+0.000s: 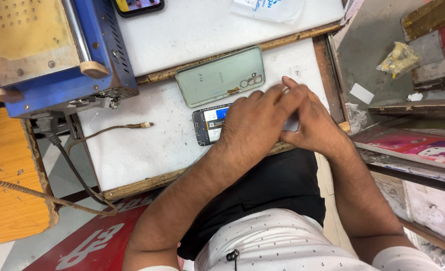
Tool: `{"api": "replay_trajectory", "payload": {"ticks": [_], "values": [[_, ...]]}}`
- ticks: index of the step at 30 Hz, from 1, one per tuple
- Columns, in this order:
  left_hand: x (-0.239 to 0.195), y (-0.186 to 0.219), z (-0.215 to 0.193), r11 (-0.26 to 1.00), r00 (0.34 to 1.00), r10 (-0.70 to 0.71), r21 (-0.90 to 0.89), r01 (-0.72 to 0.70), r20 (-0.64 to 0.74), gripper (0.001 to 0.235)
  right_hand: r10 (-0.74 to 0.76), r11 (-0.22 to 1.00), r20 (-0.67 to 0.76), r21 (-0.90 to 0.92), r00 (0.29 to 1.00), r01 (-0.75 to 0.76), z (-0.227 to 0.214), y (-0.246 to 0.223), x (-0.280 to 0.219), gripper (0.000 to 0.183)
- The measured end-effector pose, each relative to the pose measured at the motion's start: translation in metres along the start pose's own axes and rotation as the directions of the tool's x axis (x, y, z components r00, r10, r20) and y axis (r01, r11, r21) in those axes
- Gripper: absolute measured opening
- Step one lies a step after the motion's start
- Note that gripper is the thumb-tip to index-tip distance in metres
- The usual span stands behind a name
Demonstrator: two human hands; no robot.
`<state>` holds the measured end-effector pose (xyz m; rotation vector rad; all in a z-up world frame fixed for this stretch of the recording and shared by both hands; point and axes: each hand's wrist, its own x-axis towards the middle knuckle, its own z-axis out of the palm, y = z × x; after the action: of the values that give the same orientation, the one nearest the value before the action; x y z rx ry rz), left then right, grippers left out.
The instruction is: The person disassembles a smartphone on a workbench, using a red-handled screwdriver to remove screws and a plastic pry tool to separate the back cover. They lift the motherboard assembly and disconnect the battery ribbon cable, leaving the phone partially disassembled.
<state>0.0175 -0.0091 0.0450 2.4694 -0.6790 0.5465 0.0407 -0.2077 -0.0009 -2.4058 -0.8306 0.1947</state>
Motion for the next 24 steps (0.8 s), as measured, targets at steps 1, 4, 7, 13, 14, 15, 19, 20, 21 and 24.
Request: {"api": "replay_trajectory", "payload": {"ticks": [1,4,7,13,14,15,19,20,21,24], "values": [[0.002,0.000,0.001,1.000,0.998,-0.021,0.011,0.020,0.062,0.051,-0.010,1.000,-0.008,-0.011,1.000,0.010,-0.001,0.001,0.000,0.101],[0.002,0.003,0.000,0.994,0.980,-0.105,0.040,0.100,0.167,0.041,0.025,1.000,0.001,0.018,1.000,-0.025,0.000,0.002,-0.003,0.102],[0.003,0.002,-0.005,0.991,0.986,-0.128,-0.015,0.131,0.110,0.042,0.107,0.991,0.032,0.079,0.994,-0.109,0.001,0.002,0.000,0.108],[-0.002,0.001,0.001,0.993,0.967,-0.113,0.070,0.099,0.229,0.048,-0.019,0.999,-0.031,-0.033,0.999,0.018,0.004,0.005,-0.007,0.112],[-0.002,-0.001,0.001,0.994,0.972,-0.101,0.061,0.090,0.210,0.053,-0.013,0.999,-0.029,-0.038,0.999,0.012,0.003,0.003,-0.007,0.113],[-0.002,-0.003,0.002,0.995,0.978,-0.090,0.053,0.081,0.190,0.059,-0.006,0.999,-0.027,-0.043,1.000,0.005,0.002,0.003,-0.005,0.115],[-0.006,-0.008,0.010,1.000,0.996,-0.006,-0.017,0.007,0.094,0.048,0.127,0.990,0.044,0.058,0.991,-0.130,0.001,0.000,-0.006,0.114],[-0.005,-0.012,0.012,0.998,0.991,-0.054,0.021,0.052,0.122,0.041,0.179,0.978,0.071,0.097,0.981,-0.186,0.001,-0.001,-0.003,0.117],[-0.004,-0.015,0.013,0.994,0.984,-0.104,0.060,0.095,0.148,0.036,0.230,0.961,0.100,0.134,0.968,-0.242,0.001,-0.002,-0.002,0.119],[-0.008,-0.018,0.015,0.999,0.993,-0.034,0.014,0.033,0.111,0.049,0.056,0.998,0.011,0.001,0.998,-0.056,-0.001,-0.004,0.001,0.117]]}}
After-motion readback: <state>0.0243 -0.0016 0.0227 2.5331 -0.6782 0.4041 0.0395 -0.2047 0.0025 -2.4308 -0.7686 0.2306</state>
